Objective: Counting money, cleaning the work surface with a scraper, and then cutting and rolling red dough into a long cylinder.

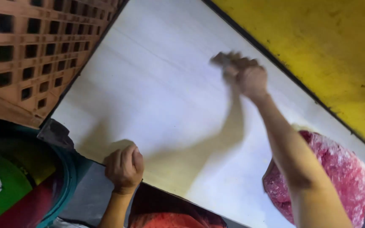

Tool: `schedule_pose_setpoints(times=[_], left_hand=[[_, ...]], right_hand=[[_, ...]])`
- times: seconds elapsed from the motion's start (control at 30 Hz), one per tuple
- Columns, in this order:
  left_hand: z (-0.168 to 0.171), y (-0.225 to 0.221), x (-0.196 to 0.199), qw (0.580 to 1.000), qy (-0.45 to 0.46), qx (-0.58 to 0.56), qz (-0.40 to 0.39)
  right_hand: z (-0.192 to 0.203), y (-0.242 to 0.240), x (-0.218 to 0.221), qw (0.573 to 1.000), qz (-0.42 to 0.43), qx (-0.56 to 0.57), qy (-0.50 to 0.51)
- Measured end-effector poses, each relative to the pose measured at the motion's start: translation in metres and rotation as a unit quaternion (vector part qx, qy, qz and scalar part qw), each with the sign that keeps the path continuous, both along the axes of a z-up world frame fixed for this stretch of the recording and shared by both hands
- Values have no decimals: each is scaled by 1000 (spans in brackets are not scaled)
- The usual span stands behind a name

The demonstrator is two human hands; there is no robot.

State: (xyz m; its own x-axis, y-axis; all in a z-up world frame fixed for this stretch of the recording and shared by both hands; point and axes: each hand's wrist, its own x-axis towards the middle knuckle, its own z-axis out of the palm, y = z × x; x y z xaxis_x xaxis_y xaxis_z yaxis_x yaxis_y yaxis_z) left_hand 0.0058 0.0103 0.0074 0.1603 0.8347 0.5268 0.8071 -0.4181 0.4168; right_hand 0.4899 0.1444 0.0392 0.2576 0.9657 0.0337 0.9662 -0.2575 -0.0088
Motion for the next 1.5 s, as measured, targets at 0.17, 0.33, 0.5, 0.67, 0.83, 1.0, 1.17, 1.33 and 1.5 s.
schedule_pose_setpoints(times=[0.17, 0.33, 0.5, 0.67, 0.83, 1.0, 1.17, 1.33, 1.5], left_hand=[[15, 5, -1, 1000, -13, 15, -23], [8, 1, -2, 999, -26, -22, -37], [12, 8, 0, 999, -34, -6, -19], [7, -3, -7, 996, -33, -44, -65], [2, 7, -4, 996, -37, -42, -62], [-7, -4, -8, 997, -35, -49, -52], [5, -15, -15, 908, -385, -165, -14], [96, -40, -69, 916, -399, 41, -8], [111, -72, -79, 962, -267, 55, 6]], right_hand=[[-13, 55, 18, 998, -29, 21, -49], [38, 95, -116, 974, 195, 105, -46], [0, 157, -148, 968, 201, 67, -133], [42, 232, -156, 994, -48, -96, 9], [-45, 265, -173, 984, 119, 34, -126], [-19, 279, -179, 995, 70, -65, -24], [-26, 140, -320, 979, 144, -121, 82], [98, -109, -425, 778, 507, -366, 61], [44, -92, -237, 920, 200, -268, 204]])
